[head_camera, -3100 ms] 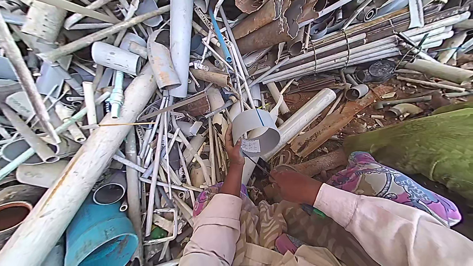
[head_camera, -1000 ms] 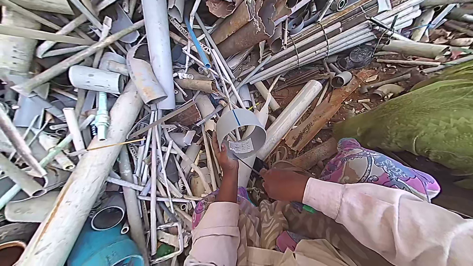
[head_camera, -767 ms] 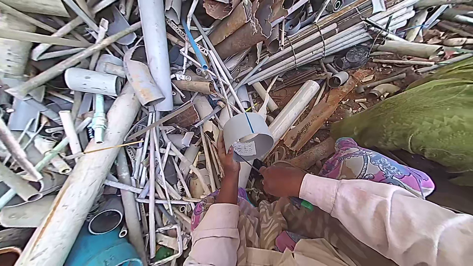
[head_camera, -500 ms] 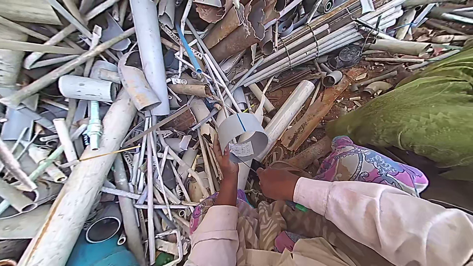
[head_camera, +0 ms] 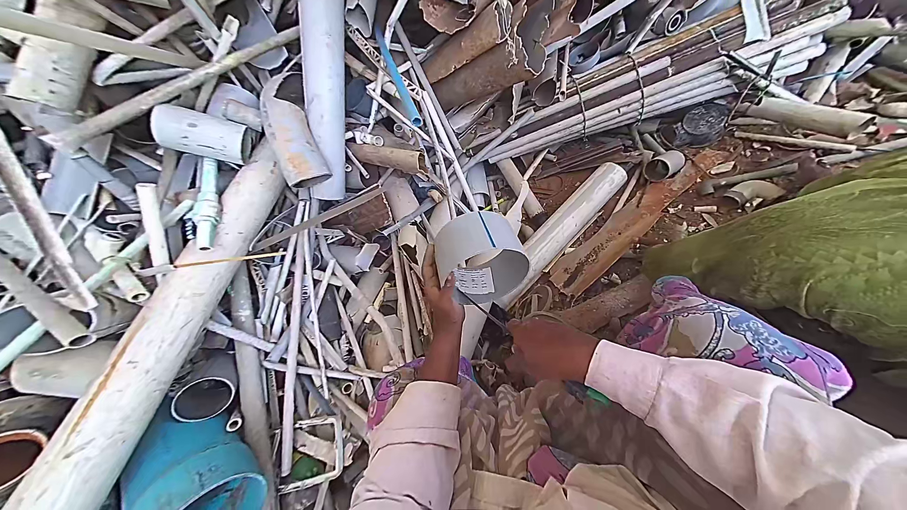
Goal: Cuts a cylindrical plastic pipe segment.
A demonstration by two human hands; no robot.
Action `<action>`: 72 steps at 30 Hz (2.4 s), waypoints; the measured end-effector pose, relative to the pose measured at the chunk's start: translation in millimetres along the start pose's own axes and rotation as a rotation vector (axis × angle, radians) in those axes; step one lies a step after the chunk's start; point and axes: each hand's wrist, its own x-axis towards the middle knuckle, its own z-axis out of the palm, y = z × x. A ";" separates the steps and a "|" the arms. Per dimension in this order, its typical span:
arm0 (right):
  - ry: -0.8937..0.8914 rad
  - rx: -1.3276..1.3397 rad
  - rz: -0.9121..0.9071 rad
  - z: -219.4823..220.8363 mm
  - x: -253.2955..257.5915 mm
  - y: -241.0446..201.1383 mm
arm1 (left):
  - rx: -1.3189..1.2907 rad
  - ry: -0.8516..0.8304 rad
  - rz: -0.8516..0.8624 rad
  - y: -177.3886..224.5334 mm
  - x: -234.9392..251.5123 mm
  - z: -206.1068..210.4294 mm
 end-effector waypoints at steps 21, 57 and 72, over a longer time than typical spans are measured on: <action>0.003 0.057 -0.021 7.2 -1.7 -0.3 | 0.043 0.013 -0.013 -3.3 1.0 3.5; -0.008 0.039 -0.022 -5.6 4.3 14.4 | -0.093 -0.237 -0.104 -8.3 -3.9 -4.7; 0.049 0.062 0.009 11.7 8.1 3.2 | -0.048 0.017 -0.121 -11.9 -3.7 6.1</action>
